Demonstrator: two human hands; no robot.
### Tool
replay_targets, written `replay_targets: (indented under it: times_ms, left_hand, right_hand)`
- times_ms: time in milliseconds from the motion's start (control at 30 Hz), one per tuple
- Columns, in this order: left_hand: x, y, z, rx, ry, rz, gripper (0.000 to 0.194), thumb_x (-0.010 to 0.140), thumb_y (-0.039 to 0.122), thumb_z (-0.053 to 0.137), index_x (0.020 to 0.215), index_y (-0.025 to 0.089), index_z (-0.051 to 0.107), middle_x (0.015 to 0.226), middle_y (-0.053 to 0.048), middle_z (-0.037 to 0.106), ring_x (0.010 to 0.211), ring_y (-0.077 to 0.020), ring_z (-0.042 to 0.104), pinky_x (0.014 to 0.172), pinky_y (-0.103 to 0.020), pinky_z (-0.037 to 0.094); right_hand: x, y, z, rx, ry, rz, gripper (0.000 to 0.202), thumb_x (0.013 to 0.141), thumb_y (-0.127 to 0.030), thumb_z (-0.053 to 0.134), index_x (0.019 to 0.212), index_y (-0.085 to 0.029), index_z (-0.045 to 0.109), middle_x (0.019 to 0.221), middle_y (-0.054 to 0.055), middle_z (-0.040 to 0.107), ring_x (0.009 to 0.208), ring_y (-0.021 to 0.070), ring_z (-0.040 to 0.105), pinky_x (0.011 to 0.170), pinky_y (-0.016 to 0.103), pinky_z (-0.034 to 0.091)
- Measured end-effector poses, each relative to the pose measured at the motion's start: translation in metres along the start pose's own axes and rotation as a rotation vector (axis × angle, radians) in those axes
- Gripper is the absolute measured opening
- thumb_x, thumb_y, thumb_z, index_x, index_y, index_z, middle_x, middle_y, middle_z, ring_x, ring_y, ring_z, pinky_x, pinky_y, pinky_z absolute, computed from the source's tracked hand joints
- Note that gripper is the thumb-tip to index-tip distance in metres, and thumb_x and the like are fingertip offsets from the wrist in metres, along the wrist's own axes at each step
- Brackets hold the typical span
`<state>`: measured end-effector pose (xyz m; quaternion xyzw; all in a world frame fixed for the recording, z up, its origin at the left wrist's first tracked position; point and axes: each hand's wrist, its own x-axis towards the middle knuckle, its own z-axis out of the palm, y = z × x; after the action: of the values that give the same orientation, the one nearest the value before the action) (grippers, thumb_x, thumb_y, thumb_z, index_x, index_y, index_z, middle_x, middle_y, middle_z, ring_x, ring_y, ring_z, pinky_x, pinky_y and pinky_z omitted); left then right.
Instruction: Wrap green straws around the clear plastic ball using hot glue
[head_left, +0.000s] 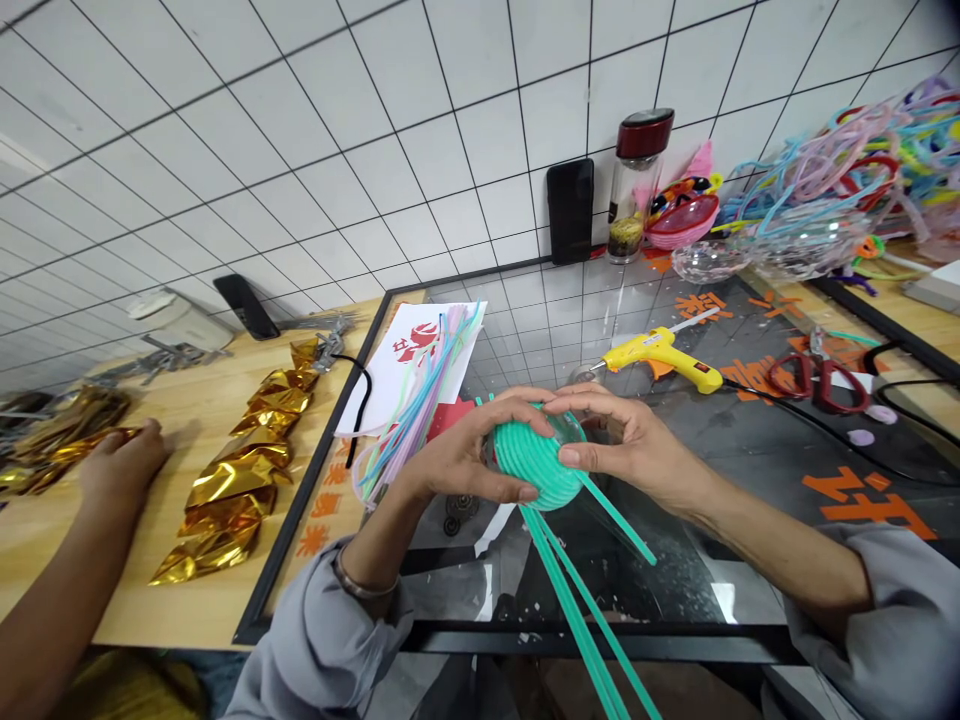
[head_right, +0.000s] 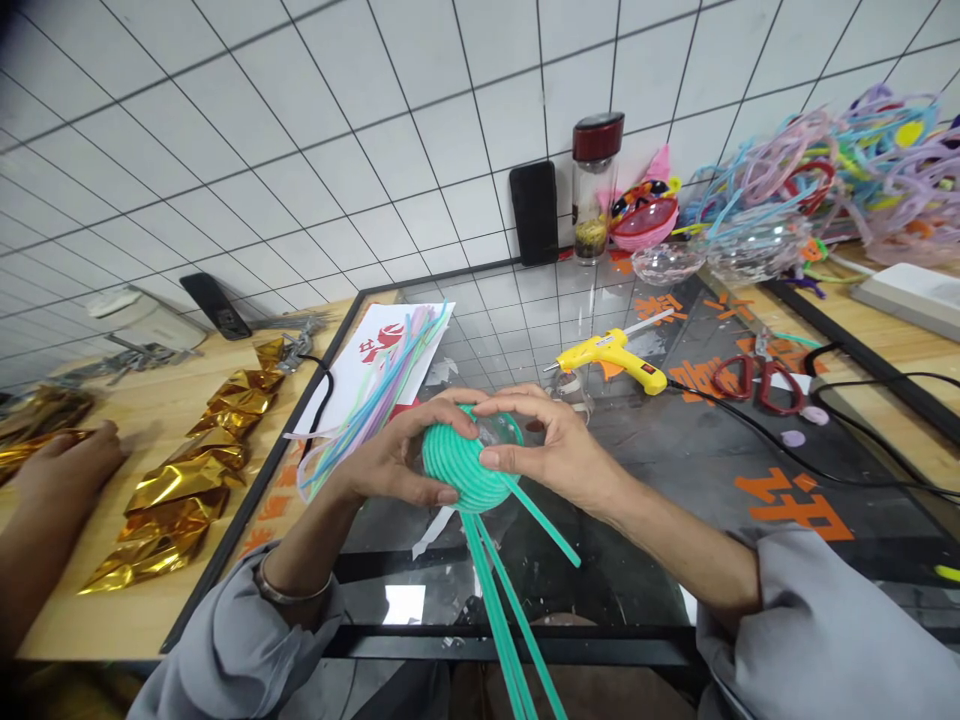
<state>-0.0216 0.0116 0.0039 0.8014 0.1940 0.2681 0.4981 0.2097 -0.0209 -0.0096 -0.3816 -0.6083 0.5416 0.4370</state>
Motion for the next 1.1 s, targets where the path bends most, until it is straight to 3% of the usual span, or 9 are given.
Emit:
replay_targets:
  times_ms: [633, 1100]
  left_hand:
    - [0.001, 0.0, 0.0, 0.067, -0.001, 0.012, 0.048, 0.07, 0.035, 0.086, 0.111, 0.023, 0.064, 0.14, -0.014, 0.055, 0.139, -0.0351, 0.048, 0.116, -0.054, 0.038]
    - [0.001, -0.001, 0.0, 0.046, 0.015, 0.003, 0.049, 0.07, 0.035, 0.086, 0.112, 0.023, 0.063, 0.139, -0.013, 0.055, 0.134, -0.0332, 0.052, 0.114, -0.053, 0.041]
  right_hand:
    - [-0.005, -0.006, 0.019, 0.087, 0.163, 0.063, 0.024, 0.069, -0.029, 0.079, 0.093, -0.029, 0.074, 0.117, 0.003, 0.064, 0.117, 0.025, 0.056, 0.107, 0.045, 0.039]
    - [-0.005, -0.008, 0.018, 0.133, 0.138, 0.131, 0.027, 0.067, -0.032, 0.078, 0.093, -0.027, 0.073, 0.116, 0.004, 0.065, 0.111, 0.0267, 0.057, 0.095, 0.045, 0.042]
